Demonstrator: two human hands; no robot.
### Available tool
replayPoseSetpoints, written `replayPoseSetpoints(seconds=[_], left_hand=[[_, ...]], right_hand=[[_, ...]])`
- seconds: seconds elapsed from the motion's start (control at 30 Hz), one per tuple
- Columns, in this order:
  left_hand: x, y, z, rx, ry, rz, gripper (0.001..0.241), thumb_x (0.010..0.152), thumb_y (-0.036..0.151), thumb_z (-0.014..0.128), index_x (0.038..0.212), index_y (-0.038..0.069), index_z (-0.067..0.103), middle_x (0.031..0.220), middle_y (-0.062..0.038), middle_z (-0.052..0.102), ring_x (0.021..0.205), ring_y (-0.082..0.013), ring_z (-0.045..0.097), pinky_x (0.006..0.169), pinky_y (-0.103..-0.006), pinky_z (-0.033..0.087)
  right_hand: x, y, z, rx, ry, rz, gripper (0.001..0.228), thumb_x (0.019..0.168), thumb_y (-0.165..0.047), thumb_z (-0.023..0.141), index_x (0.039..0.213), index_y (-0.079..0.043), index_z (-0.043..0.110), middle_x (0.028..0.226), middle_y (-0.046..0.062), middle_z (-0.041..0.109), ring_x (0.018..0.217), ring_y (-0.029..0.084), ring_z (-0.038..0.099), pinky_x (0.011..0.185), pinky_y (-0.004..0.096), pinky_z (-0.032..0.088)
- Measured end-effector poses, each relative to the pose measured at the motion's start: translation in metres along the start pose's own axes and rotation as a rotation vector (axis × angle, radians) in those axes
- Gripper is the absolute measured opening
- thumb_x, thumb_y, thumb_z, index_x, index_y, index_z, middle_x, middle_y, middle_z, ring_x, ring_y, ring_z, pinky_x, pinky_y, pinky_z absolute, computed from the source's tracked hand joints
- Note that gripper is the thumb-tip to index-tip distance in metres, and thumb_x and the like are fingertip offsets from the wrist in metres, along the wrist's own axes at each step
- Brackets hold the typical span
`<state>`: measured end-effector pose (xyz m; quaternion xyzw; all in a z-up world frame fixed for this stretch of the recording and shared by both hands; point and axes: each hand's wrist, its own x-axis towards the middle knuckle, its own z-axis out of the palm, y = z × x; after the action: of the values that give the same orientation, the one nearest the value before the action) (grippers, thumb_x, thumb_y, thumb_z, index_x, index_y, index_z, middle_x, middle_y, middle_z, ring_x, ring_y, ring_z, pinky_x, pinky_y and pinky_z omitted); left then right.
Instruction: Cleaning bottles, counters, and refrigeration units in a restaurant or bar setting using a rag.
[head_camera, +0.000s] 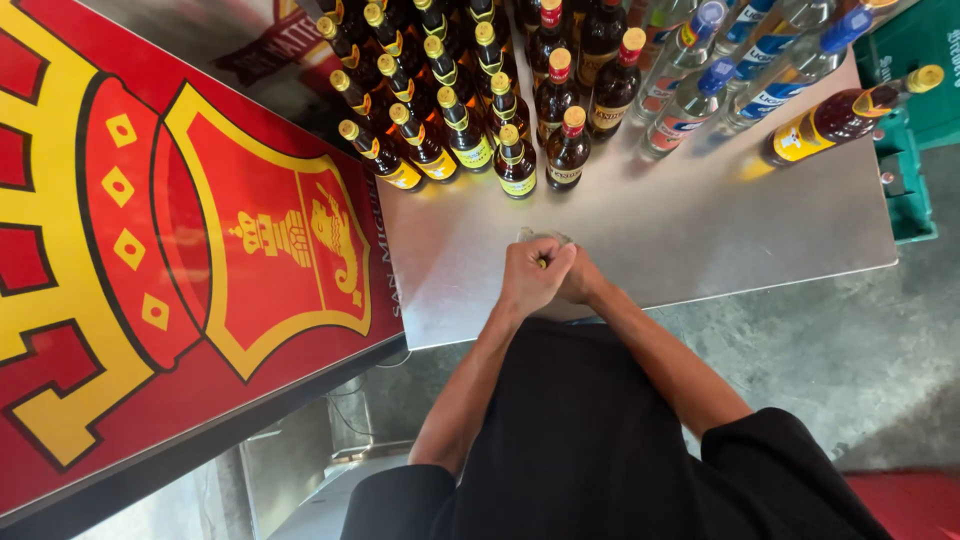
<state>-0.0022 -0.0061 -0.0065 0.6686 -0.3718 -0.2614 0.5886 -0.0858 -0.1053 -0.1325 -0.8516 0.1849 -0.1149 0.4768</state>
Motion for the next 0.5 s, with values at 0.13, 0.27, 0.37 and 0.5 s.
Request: replayPoseSetpoints(seconds=[0.13,0.27,0.37,0.5], left_hand=[[0.001,-0.005,0.003,-0.026,-0.022,-0.010,0.042,0.094,0.016,0.070,0.062,0.003,0.046,0.057,0.006,0.040,0.059,-0.0015,0.036,0.049,-0.0274,0.031],[0.001,-0.005,0.003,-0.016,-0.031,-0.042,0.042,0.097,0.018,0.069,0.064,0.002,0.047,0.057,0.006,0.039,0.059,-0.0015,0.035,0.049,-0.0281,0.031],[0.004,-0.004,0.004,-0.010,-0.042,-0.051,0.042,0.097,0.019,0.069,0.064,0.002,0.048,0.056,0.006,0.039,0.059,-0.0016,0.036,0.049,-0.0283,0.032],[0.006,0.007,0.004,0.001,-0.063,-0.055,0.042,0.096,0.020,0.069,0.064,0.001,0.049,0.056,0.005,0.040,0.058,-0.0016,0.037,0.048,-0.0278,0.032]], right_hand=[[-0.002,-0.006,-0.005,0.134,-0.031,0.051,0.023,0.078,-0.018,0.072,0.095,-0.004,0.065,0.091,0.015,0.072,0.084,0.027,0.069,0.074,0.042,0.056],[-0.005,-0.007,-0.006,0.098,-0.040,0.090,0.024,0.082,-0.018,0.069,0.099,-0.002,0.063,0.095,0.016,0.072,0.089,0.031,0.070,0.077,0.043,0.055],[-0.008,0.002,-0.007,0.050,-0.048,0.059,0.025,0.083,-0.017,0.068,0.103,-0.002,0.064,0.099,0.017,0.072,0.093,0.033,0.069,0.079,0.043,0.055],[-0.013,-0.016,-0.020,0.115,-0.047,0.055,0.023,0.090,-0.017,0.062,0.107,-0.003,0.062,0.103,0.015,0.073,0.100,0.032,0.071,0.084,0.042,0.054]])
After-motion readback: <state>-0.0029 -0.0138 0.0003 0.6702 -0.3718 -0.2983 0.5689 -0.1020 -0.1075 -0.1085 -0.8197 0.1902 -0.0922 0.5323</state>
